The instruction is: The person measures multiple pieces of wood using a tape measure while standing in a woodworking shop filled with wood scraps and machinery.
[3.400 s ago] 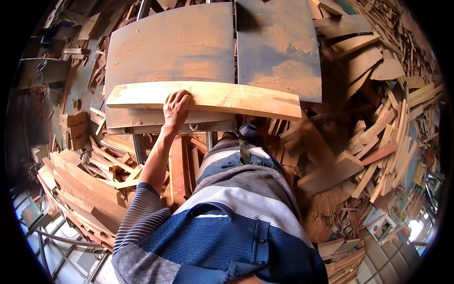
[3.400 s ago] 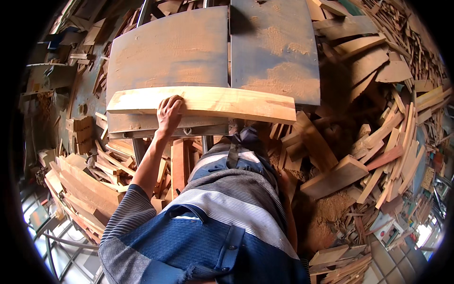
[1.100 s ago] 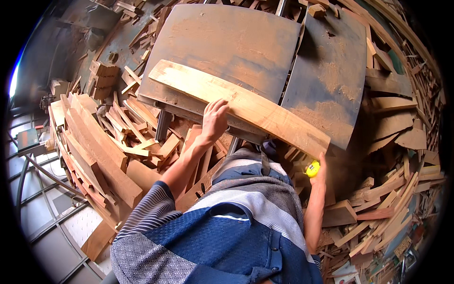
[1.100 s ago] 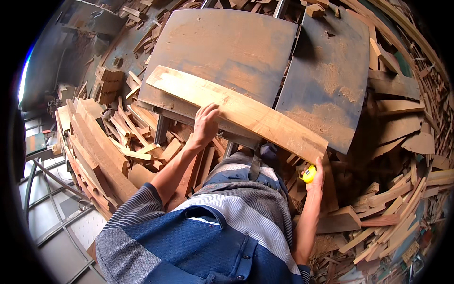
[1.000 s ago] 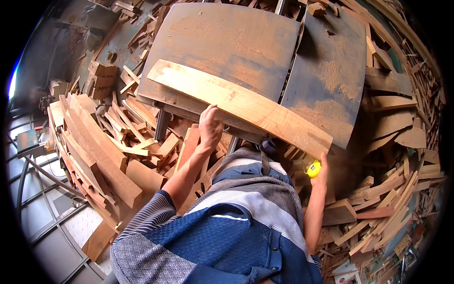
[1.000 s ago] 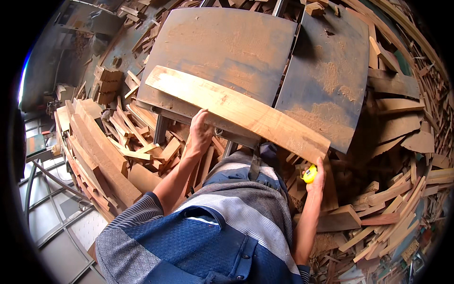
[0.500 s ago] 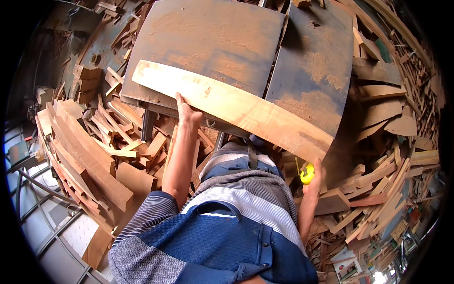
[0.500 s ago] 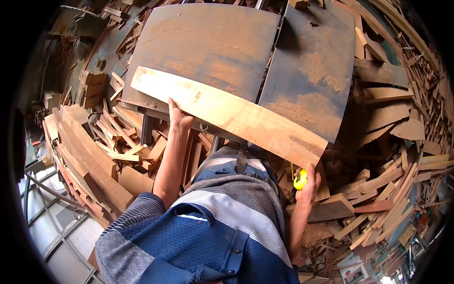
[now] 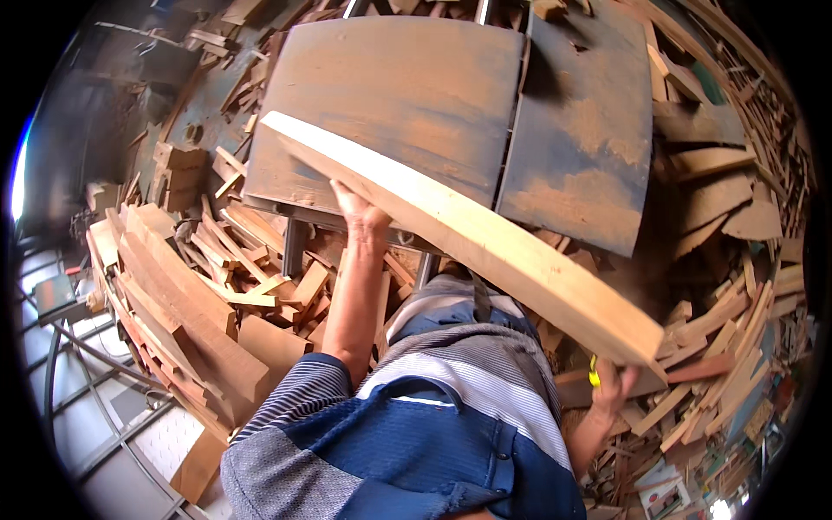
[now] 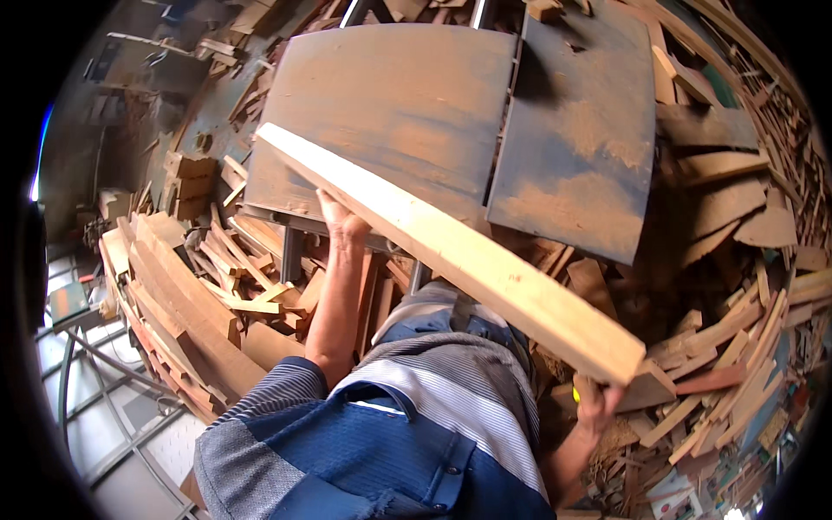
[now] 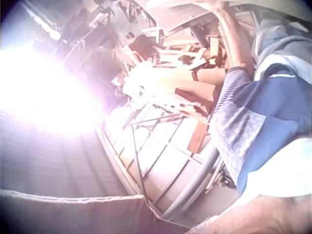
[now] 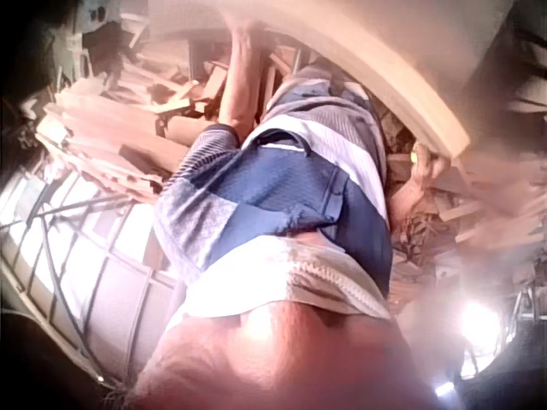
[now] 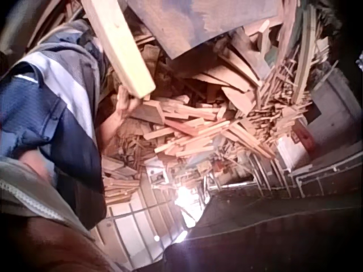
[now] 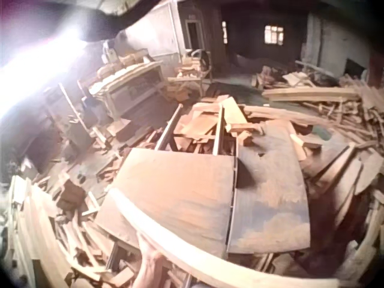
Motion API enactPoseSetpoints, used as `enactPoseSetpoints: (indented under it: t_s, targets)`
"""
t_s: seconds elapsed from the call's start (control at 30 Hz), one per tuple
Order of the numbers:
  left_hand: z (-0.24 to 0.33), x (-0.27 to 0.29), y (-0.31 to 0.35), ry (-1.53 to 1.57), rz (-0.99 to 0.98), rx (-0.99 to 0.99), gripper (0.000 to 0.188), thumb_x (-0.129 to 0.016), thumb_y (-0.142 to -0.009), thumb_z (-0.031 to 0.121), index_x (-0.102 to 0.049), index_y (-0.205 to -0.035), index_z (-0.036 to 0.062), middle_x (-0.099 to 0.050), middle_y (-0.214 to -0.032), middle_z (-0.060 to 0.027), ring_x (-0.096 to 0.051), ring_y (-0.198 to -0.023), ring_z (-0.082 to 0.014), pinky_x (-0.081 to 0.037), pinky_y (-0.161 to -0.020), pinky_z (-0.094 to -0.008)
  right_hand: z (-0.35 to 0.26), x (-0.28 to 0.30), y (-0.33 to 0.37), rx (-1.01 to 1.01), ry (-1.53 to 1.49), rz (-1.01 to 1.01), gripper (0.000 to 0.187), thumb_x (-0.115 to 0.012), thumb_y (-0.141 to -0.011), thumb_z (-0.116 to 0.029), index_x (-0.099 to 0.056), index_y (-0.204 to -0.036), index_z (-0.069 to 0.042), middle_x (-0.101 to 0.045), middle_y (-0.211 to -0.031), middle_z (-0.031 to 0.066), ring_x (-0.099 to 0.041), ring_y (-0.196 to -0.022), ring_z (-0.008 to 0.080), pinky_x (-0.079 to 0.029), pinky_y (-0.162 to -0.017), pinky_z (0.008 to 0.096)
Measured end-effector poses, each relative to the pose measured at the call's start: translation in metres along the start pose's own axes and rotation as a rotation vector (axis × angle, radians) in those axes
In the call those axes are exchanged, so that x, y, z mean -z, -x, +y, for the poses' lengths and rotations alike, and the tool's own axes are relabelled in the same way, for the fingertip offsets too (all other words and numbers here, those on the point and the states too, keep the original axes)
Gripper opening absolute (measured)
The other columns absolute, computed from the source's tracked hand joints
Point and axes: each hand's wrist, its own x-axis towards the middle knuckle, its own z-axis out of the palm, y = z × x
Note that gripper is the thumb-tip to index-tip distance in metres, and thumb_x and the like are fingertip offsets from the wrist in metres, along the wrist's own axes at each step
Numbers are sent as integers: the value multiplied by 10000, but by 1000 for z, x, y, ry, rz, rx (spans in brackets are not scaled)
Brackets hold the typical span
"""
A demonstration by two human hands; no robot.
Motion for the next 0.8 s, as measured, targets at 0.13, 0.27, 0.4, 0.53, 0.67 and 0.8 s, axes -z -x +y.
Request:
enactPoseSetpoints:
  t_s: [0.13, 0.27, 0.4, 0.53, 0.67, 0.8]
  targets:
    - [3, -32, -4, 469, -400, 397, 394, -644, -970, 506, -637, -896, 119, -648, -795, -47, -652, -736, -231, -577, -755, -371, -53, -27, -8, 395, 134, -44, 348, -715, -863, -181, -634, -1116, 44, -658, -979, 118, -639, -868, 222, -525, -792, 352]
    - [19, -49, -1, 567, -498, 448, 214, -701, -982, 234, -608, -925, 50, -640, -851, -46, -624, -767, -218, -583, -741, -318, -114, -62, -20, 619, 89, -186, 333, -712, -868, -186, -608, -1081, 47, -647, -931, 149, -642, -800, 255, -542, -726, 358]
    - [36, -50, 5, 622, -599, 500, 183, -618, -1028, 249, -603, -1014, 67, -644, -886, -48, -637, -822, -218, -592, -736, -342, -157, -79, -31, 685, -53, -348, 424, -729, -882, -322, -601, -1051, 46, -641, -931, 157, -632, -776, 280, -531, -689, 380]
    - [41, -59, 24, 548, -598, 462, 207, -598, -1032, 273, -600, -1029, 66, -648, -901, -59, -644, -845, -223, -597, -750, -350, -189, -104, -25, 764, -146, -276, 510, -707, -908, -450, -608, -1041, 32, -627, -926, 149, -622, -748, 280, -514, -666, 406]
    - [54, -42, 61, 389, -478, 256, 233, -577, -1036, 298, -596, -1045, 65, -652, -915, -71, -651, -868, -228, -601, -764, -358, -203, -111, -26, 837, -114, -308, 529, -783, -863, -428, -634, -1106, 17, -630, -952, 153, -643, -774, 281, -539, -681, 410]
    - [54, -40, 80, 244, -400, 136, 261, -557, -1040, 322, -593, -1060, 64, -656, -930, -82, -658, -891, -232, -605, -779, -366, -215, -103, -29, 855, -76, -393, 536, -828, -833, -413, -654, -1105, 16, -644, -957, 163, -643, -758, 278, -546, -695, 410]
